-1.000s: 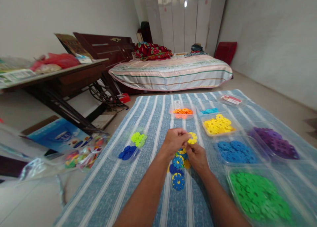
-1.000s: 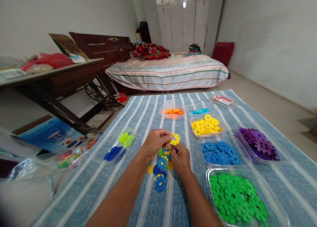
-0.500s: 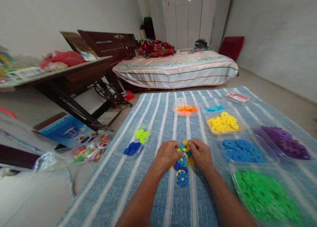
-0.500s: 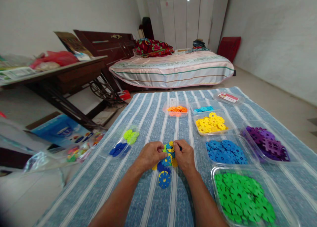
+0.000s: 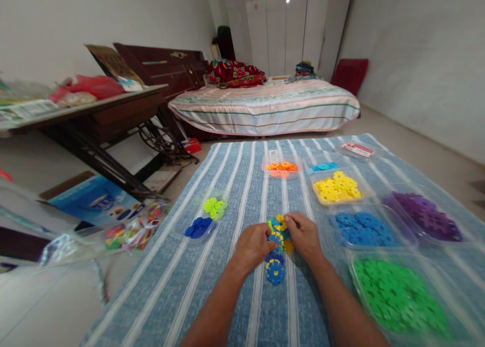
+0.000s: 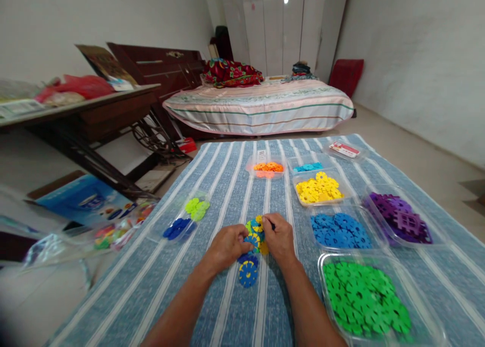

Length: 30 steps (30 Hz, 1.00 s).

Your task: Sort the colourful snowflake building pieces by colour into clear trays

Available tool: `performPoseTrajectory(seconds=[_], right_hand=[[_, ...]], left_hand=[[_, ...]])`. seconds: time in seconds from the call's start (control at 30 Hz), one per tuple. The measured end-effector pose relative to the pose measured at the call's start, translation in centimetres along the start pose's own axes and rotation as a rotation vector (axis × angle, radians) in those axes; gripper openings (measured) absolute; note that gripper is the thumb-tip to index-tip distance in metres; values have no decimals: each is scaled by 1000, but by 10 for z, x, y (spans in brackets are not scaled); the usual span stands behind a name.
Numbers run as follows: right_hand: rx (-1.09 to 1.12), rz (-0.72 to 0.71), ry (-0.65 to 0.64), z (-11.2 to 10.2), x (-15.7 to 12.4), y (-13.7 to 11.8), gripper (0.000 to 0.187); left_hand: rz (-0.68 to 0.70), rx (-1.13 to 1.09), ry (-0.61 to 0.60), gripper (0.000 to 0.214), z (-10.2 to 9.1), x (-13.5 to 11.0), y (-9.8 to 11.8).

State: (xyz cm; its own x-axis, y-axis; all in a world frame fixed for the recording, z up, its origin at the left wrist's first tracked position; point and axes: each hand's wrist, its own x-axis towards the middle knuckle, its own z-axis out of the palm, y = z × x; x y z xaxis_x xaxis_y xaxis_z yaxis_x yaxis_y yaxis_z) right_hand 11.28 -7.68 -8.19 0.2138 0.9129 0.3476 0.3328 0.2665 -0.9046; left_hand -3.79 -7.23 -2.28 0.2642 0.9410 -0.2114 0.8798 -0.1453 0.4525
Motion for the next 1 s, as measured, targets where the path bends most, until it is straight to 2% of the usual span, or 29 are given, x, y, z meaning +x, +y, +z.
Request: performPoseTrajectory(seconds=[0.17,0.27,0.4,0.5,0.57,0.63,0.7,0.73,0.83,0.9,1.0], right_hand=[[7,-2,8,0,0,0,25],[14,-1,12,0,1,1,25],[30,5,11,2,1,2,22],[32,15,25,3,1,3,22],[28,20,29,3,1,3,24],[24,23,17,2,1,3,25],[20,27,7,1,1,2,26],[19,29,4,1,1,2,26],[15,28,4,1,1,2,25],[11,24,2,0,1,2,26],[3,19,-3,0,1,1,26]], left_hand=[[-75,-403,-37,21,-6,1,-7],[-80,-580,-64,17,-16,3,0],[35,-732,-31,16,-26,9,40],[146,-942,-132,25,-29,16,77],[183,-974,-126,29,-30,22,90],[176,-811,-6,25,-30,26,88],[135,-509,103,15,-28,26,71],[107,-345,120,10,-27,25,60],[23,10,63,8,-18,15,28],[11,126,33,13,-10,8,14],[29,199,41,18,0,1,7]])
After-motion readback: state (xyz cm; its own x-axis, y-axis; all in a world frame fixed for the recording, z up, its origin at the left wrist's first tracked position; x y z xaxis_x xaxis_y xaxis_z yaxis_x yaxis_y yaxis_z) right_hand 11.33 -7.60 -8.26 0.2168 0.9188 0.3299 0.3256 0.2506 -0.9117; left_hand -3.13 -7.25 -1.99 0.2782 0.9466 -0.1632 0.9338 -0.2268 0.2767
